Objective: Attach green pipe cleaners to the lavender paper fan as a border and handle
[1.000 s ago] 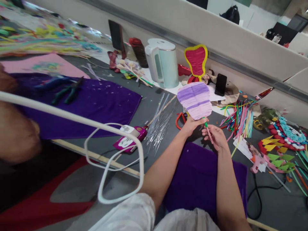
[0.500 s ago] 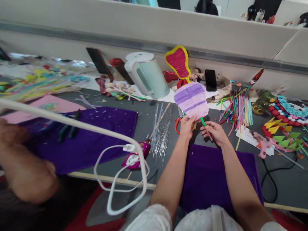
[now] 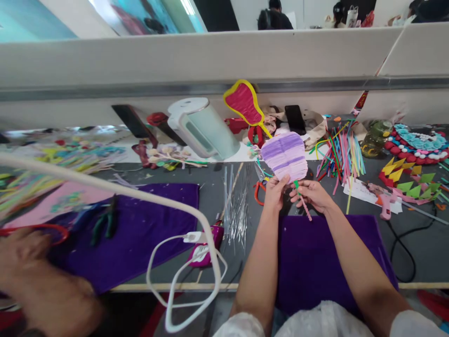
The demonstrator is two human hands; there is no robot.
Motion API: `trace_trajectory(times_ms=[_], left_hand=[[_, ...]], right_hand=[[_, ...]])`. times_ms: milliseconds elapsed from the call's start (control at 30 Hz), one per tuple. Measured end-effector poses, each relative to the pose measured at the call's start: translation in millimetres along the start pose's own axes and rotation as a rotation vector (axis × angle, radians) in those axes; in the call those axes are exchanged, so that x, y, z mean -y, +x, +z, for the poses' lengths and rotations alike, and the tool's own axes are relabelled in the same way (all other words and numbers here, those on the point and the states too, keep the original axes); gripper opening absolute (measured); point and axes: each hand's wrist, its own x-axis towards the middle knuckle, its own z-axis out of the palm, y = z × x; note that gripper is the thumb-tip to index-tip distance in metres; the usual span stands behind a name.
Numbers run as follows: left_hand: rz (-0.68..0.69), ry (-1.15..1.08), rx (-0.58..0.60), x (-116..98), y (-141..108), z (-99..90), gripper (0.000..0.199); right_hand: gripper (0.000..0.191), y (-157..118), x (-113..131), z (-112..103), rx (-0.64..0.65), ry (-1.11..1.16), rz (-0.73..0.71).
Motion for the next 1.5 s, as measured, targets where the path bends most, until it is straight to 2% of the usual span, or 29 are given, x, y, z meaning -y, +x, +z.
trace_trajectory(times_ms=[167,300,500,600,733,1067,1233,1500], left_hand=[[0.033,0.053,0.005,1,-1,1.3,0.036],[-0.003,0.049,0.011,0,-1,1.5,0.036],[-0.077,0.130,0.076,2,-2,0.3,0.041],[-0.130,0.156,0.138,3,-2,1.2,0.045],[-0.133,0.150,0.123,6,-1,0.9,0.052],[-0.128,0.168,0.095,13,2,-1.4,0.058],[-0.091,0.152,0.065,17,1,2.3,0.056],[-0.128,0.091,0.085,19,-1,4.7,0.055]], right_hand=[[0.036,3,-6,-2,-0.045,-0.001,0.024],[0.039,3,-3,-5,-0.043,-0.008,0.008],[0.039,8,0,-11,-0.350,-0.046,-0.271],[0.040,11,-3,-17,-0.417,-0.024,-0.291],[0.042,14,-9,-24,-0.474,-0.005,-0.275],[0.038,16,-13,-27,-0.436,0.058,-0.255],[0.035,17,-14,-31,-0.465,0.083,-0.247],[0.035,16,-13,-32,-0.453,0.124,-0.238]])
